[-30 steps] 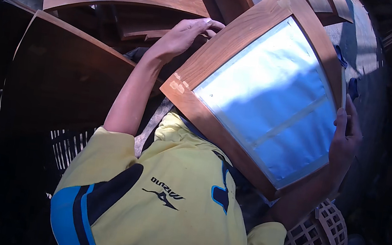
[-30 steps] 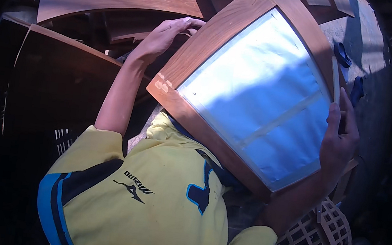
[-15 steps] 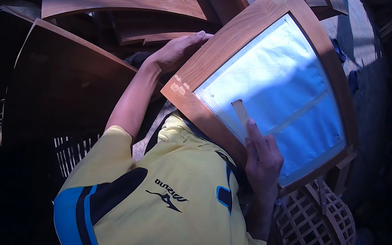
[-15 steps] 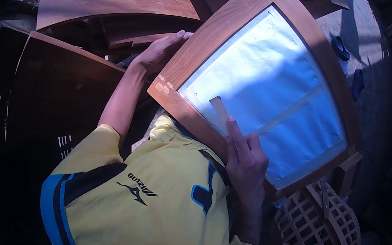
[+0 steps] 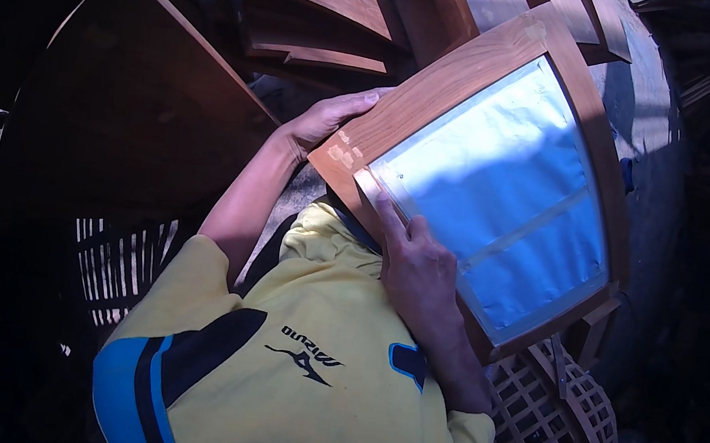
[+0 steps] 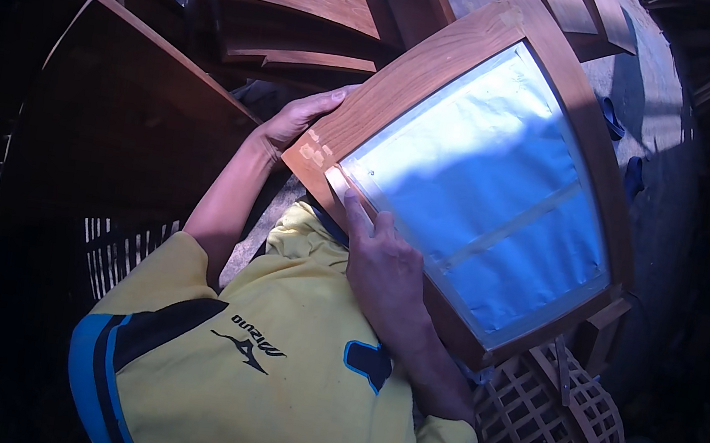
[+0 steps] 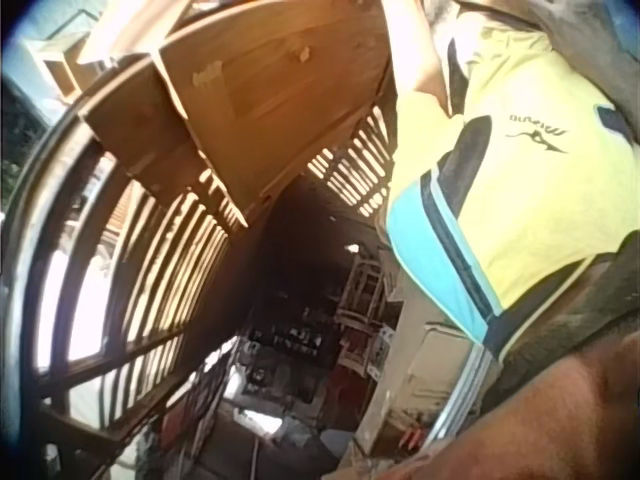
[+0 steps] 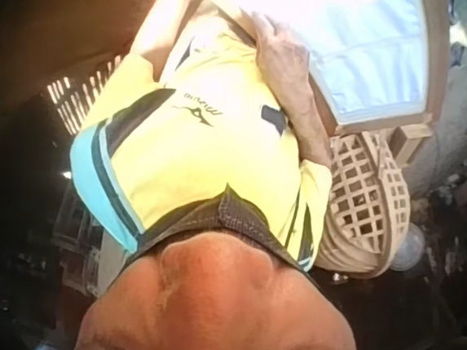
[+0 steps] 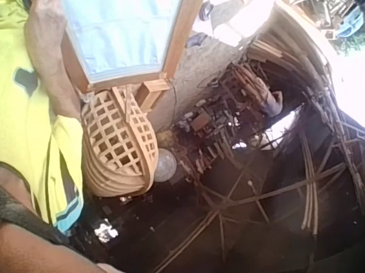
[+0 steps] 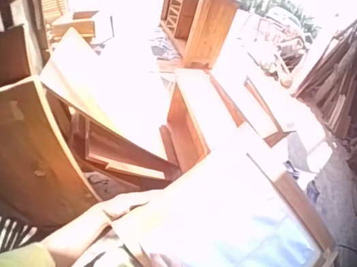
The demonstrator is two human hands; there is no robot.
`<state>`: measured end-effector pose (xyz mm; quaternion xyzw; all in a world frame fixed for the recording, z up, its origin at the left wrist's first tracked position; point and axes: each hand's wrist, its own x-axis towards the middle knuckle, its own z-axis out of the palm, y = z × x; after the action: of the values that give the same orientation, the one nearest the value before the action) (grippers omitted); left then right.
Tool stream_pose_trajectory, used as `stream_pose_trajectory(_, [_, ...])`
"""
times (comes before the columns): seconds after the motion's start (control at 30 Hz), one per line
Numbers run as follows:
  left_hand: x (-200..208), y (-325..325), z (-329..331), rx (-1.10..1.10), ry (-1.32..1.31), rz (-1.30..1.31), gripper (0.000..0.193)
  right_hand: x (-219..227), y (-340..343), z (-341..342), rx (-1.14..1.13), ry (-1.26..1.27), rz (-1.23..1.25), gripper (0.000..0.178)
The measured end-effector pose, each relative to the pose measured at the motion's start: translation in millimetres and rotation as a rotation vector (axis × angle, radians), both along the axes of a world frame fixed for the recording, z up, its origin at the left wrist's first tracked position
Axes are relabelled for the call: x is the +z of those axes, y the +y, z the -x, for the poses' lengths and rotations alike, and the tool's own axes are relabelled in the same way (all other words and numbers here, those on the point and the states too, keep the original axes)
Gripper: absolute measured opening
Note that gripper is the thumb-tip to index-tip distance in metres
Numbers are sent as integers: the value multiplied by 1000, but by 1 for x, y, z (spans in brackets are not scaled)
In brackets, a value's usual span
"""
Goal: The person applies a putty-like substance to the edges and gaps of a wooden frame using a small wooden stick tool, smoothing the material along the joints and then placing a calendar into the frame.
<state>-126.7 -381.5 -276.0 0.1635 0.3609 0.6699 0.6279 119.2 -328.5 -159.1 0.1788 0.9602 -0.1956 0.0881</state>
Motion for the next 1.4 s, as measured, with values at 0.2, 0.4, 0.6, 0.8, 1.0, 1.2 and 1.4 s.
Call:
stream_pose_trajectory(0.2, [9,0,-1,-13,-25,14,62,0,-3,11,-7,-5,-33,65])
stream_pose_trajectory(0.4, [7,-1,-1,-6,-54,11,63,9,-2,13,32,1,-25,65])
stream_pose_trajectory(0.6, [9,0,-3,7,-46,-1,61,-4,1,13,27,24,-45,63])
stream_pose_trajectory(0.8, [6,0,-1,3,-57,24,61,-5,-1,29,29,45,-57,59])
stream_pose_trajectory(1.0, [0,-2,1,13,-49,0,61,8,2,23,45,-4,-43,59])
stream_pose_trajectory(1.2, [9,0,-2,1,-114,36,60,-8,-2,38,37,76,-78,60])
stream_pose_trajectory(1.4, [5,-2,-1,10,-92,13,64,8,0,9,24,-40,-24,60])
